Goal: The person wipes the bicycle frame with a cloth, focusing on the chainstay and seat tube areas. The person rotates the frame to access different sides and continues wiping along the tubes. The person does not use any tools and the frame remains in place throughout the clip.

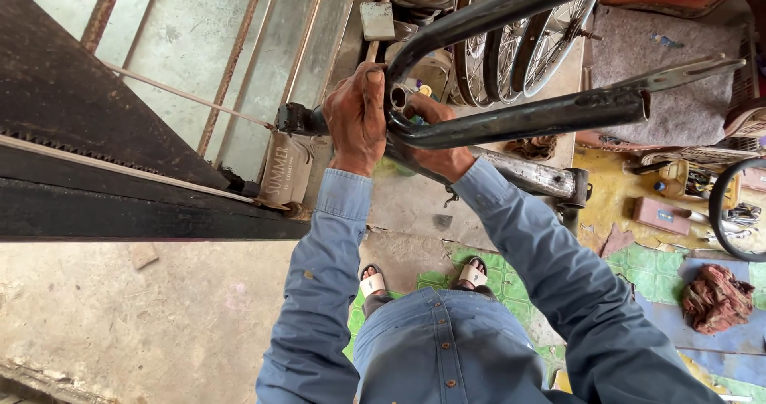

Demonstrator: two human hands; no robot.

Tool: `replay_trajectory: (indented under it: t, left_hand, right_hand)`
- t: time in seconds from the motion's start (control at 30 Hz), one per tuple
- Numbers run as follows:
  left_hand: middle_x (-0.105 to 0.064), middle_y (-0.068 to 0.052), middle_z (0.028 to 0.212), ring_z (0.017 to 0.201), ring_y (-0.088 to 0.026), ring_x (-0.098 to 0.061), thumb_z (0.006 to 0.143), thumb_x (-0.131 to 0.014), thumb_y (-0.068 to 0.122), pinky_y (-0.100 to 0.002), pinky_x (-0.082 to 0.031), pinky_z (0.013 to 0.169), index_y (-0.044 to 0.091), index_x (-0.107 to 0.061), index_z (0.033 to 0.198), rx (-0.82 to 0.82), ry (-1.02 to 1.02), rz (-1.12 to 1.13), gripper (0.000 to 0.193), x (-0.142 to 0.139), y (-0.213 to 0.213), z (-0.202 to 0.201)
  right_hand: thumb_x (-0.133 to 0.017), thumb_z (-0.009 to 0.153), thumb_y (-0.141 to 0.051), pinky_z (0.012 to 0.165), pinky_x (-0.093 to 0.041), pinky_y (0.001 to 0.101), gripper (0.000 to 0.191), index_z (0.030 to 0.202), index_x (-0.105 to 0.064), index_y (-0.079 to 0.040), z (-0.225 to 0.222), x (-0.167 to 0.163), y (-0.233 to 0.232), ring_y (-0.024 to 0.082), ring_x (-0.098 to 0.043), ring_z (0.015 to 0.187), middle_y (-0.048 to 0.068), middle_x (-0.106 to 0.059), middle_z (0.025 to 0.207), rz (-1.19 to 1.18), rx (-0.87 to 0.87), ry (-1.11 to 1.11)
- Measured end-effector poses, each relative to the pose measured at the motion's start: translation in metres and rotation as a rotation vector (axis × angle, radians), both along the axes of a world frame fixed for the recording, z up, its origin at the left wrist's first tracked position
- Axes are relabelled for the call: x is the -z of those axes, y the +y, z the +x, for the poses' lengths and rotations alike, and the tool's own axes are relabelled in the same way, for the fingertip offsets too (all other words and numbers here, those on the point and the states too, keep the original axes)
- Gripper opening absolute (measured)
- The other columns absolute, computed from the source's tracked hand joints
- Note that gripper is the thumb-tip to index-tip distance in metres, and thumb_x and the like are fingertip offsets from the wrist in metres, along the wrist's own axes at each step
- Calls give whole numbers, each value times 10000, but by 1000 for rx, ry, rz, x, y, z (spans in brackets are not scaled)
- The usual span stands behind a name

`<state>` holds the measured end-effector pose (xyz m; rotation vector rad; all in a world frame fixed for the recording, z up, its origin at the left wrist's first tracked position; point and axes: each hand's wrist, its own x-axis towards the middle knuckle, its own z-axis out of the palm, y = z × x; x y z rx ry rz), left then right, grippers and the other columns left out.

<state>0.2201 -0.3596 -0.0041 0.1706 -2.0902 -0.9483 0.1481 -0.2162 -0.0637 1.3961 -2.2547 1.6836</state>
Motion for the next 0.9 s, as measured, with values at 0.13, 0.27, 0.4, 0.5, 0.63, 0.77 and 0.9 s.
replay_trajectory:
  t: [0.13, 0.27, 0.4, 0.5, 0.63, 0.77, 0.9]
  left_hand:
    - [-503, -54, 659, 641, -221, -546, 1155, -291, 563, -411, -439, 651, 109, -680, 980, -7, -8, -22, 622, 1, -1, 0]
    - [-522, -57, 672, 642, -221, -546, 1155, -300, 569, -412, -429, 633, 101, -692, 1002, -15, -7, -17, 629, 2, 0, 1]
    - [-517, -47, 655, 640, -202, -559, 1152, -290, 570, -407, -442, 630, 118, -703, 994, -15, -9, -21, 633, 4, -1, -1]
    - [-486, -69, 638, 602, -221, -512, 1132, -306, 569, -420, -394, 604, 109, -726, 992, -49, -12, -23, 639, 5, 0, -3]
    - [-521, -55, 647, 607, -209, -546, 1149, -305, 582, -404, -410, 597, 105, -725, 1009, -37, 31, -27, 651, 5, 1, -4]
    - [-527, -56, 648, 601, -206, -554, 1148, -300, 592, -402, -406, 587, 108, -729, 1012, -41, 31, -27, 661, 6, 3, -6]
    - [-532, -63, 643, 582, -207, -555, 1118, -285, 622, -411, -395, 577, 105, -742, 1022, -61, -3, -7, 697, 8, 5, -7]
  right_hand:
    - [-796, 933, -145, 632, -479, 311, 183, 974, -664, -25, -5, 4, 7, 160, -572, 715, 57, -611, 864, -39, -40, -14]
    - [-815, 905, -181, 609, -492, 303, 211, 933, -663, -38, -20, 16, -3, 136, -600, 658, 35, -650, 788, 154, -55, -311]
    - [-823, 892, -146, 695, -539, 265, 207, 1009, -690, -38, -39, 30, -1, 93, -633, 770, 23, -699, 899, -76, -266, -511]
    - [-821, 886, -171, 689, -552, 261, 222, 1017, -704, -36, -55, 34, 28, 90, -646, 751, 33, -711, 894, 93, -305, -368]
    - [-805, 932, -240, 661, -554, 262, 238, 1026, -738, -32, -70, 43, 64, 113, -644, 702, 45, -709, 878, 232, -187, -163]
    - [-787, 961, -253, 804, -549, 324, 285, 1207, -773, -110, -67, 64, 96, 153, -671, 878, 63, -738, 1017, 78, -294, -337]
    - [-781, 966, -291, 893, -553, 425, 309, 1249, -751, -170, -67, 82, 145, 235, -646, 1008, 100, -694, 1107, 338, 63, 461]
